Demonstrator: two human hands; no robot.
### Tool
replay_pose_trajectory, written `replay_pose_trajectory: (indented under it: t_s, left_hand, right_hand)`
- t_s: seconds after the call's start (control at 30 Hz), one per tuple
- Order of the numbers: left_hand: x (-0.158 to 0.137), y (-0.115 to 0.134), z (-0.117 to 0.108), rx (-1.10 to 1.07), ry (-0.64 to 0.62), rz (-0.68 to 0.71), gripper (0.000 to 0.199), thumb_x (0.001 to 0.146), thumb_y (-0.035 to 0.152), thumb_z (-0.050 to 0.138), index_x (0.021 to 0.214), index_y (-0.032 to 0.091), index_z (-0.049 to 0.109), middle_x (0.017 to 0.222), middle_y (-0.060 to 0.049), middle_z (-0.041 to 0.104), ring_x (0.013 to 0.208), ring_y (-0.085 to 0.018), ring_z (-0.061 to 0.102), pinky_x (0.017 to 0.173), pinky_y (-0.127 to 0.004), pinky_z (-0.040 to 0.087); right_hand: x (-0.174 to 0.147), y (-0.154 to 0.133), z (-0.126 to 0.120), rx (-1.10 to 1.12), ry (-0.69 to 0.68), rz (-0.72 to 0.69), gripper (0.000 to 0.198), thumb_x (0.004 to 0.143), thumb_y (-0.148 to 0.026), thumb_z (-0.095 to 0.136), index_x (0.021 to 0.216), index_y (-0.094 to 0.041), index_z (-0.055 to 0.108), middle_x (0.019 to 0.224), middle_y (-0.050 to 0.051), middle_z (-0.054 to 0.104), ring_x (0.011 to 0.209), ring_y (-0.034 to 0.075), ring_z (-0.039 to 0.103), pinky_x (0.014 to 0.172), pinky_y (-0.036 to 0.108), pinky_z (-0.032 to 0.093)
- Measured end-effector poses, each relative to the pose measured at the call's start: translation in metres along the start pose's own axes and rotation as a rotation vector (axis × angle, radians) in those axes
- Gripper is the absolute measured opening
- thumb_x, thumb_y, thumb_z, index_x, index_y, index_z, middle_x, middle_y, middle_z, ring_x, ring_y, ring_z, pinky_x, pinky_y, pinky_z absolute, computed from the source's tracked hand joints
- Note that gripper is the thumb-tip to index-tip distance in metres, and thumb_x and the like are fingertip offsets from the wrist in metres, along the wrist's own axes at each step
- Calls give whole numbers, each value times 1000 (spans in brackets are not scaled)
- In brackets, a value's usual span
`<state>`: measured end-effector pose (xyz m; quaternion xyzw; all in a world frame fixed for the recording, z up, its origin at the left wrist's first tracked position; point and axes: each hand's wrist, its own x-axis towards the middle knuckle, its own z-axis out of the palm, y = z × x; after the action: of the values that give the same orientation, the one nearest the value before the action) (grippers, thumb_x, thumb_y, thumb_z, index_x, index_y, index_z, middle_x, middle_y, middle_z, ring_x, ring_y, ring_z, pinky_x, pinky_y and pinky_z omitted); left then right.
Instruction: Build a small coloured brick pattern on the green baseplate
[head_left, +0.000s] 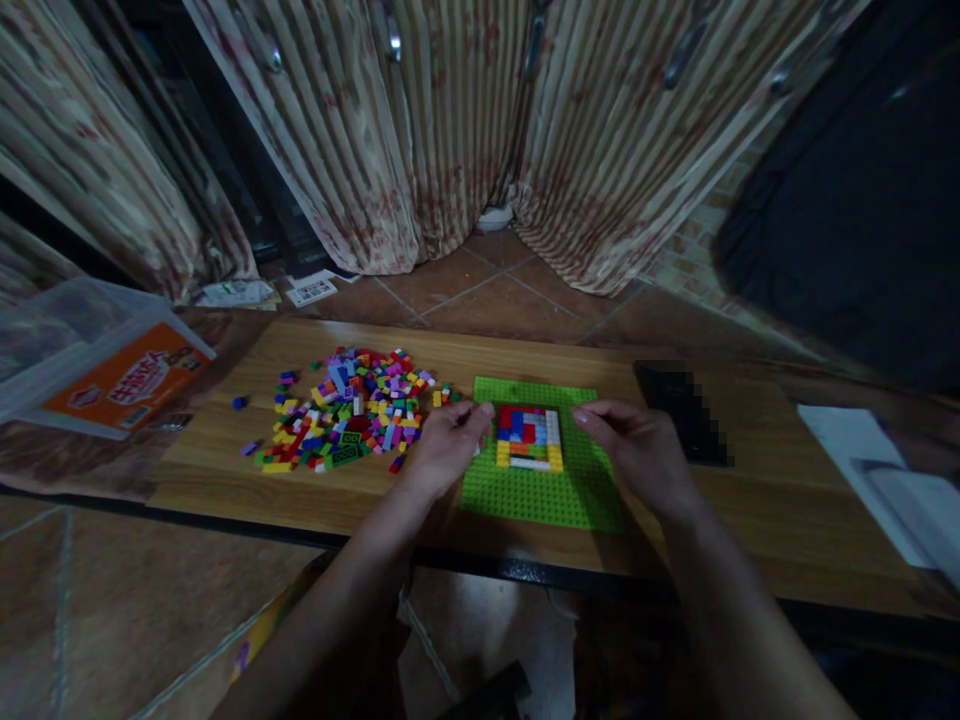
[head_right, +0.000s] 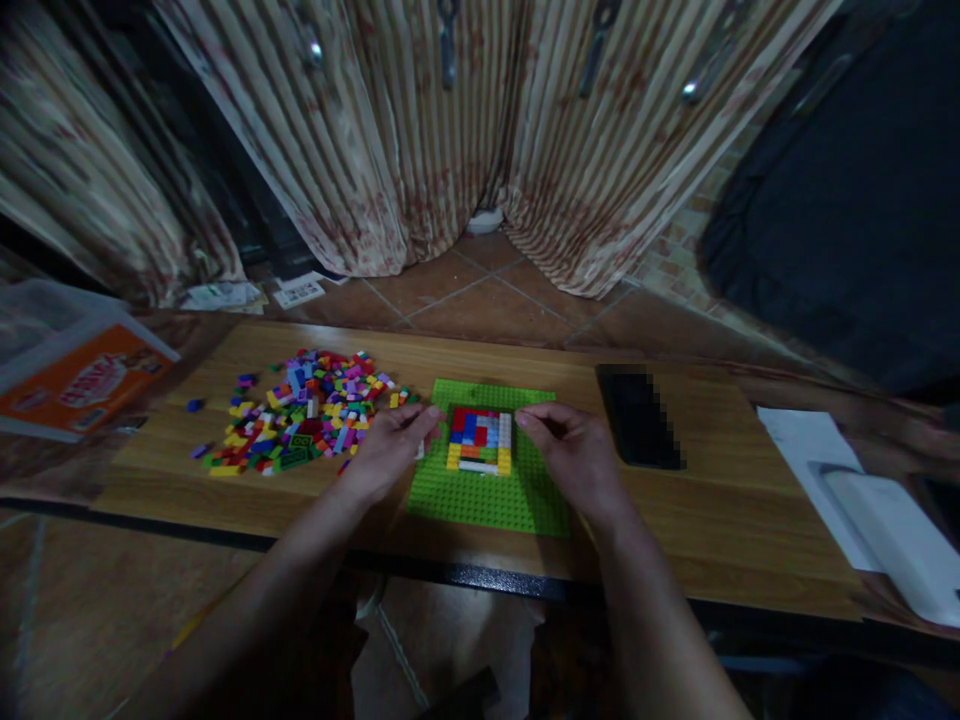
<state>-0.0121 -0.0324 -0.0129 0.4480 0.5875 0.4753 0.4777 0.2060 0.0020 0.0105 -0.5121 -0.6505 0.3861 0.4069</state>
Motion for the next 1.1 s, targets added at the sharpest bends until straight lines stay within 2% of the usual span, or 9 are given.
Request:
replay_pose_trajectory:
  t_s: [0.13, 0.23, 0.33, 0.47, 0.57, 0.67, 0.8, 0.93, 1.1]
  left_hand:
    - [0, 7, 11, -306, 46, -121, 19, 78, 32, 64, 76, 13, 67, 68, 0, 60, 58, -9, 52, 54, -19, 41]
    - [-2, 12, 15, -432, -12, -155, 13, 76, 23, 67, 84, 13, 70, 80, -3, 66, 71, -10, 59, 68, -22, 48]
    - [-4, 13, 17, -460, -89, -161, 16, 76, 17, 65, 90, 13, 72, 86, -4, 69, 77, -12, 62, 78, -25, 49]
    - [-8, 12, 18, -408, -177, -126, 19, 77, 13, 62, 92, 13, 73, 86, -4, 71, 79, -13, 64, 81, -27, 49]
    - [-9, 11, 18, -340, -213, -98, 21, 76, 12, 61, 94, 13, 72, 89, -4, 72, 77, -12, 64, 79, -26, 50]
    - [-9, 9, 16, -258, -204, -57, 20, 77, 15, 63, 95, 14, 72, 90, -4, 72, 75, -12, 63, 75, -26, 51]
    - [-7, 2, 16, -191, -167, 5, 18, 75, 18, 67, 92, 14, 71, 87, -3, 72, 74, -13, 63, 74, -26, 52]
    - [-6, 0, 12, -157, -172, 42, 17, 74, 18, 68, 91, 14, 70, 89, -4, 72, 78, -14, 65, 76, -28, 52]
    - [-6, 3, 4, 26, -177, 110, 16, 76, 11, 63, 89, 16, 71, 88, -4, 73, 82, -15, 66, 80, -29, 53]
  right_hand:
    - [-3, -4, 13, 8, -106, -39, 26, 79, -45, 65, 82, -21, 73, 79, 3, 73, 73, 18, 65, 67, 31, 51]
    - [-5, -5, 23, -11, -206, -41, 27, 78, -45, 67, 91, -22, 72, 88, 3, 73, 79, 18, 66, 71, 31, 51]
    - [-5, -4, 29, 2, -273, -23, 29, 78, -44, 68, 96, -22, 71, 94, 4, 73, 84, 19, 66, 75, 33, 52]
    - [-5, -2, 33, 25, -325, -22, 24, 80, -39, 66, 98, -23, 70, 95, 3, 73, 84, 18, 66, 76, 33, 52]
    - [-5, -2, 33, -17, -310, -22, 20, 82, -35, 65, 96, -23, 71, 95, 3, 72, 83, 17, 66, 76, 33, 51]
    - [-5, -4, 33, -49, -298, -33, 17, 83, -34, 63, 94, -23, 71, 94, 2, 72, 84, 17, 66, 77, 33, 51]
    - [-6, -6, 33, -46, -348, -55, 17, 84, -37, 62, 92, -24, 71, 91, 1, 72, 84, 17, 65, 76, 32, 50]
    - [-5, -2, 31, -53, -331, -85, 13, 82, -29, 63, 91, -24, 71, 92, 2, 71, 85, 17, 64, 76, 32, 49]
    - [-4, 1, 30, -110, -339, -114, 13, 81, -21, 61, 88, -24, 71, 90, 1, 70, 82, 16, 64, 77, 32, 47]
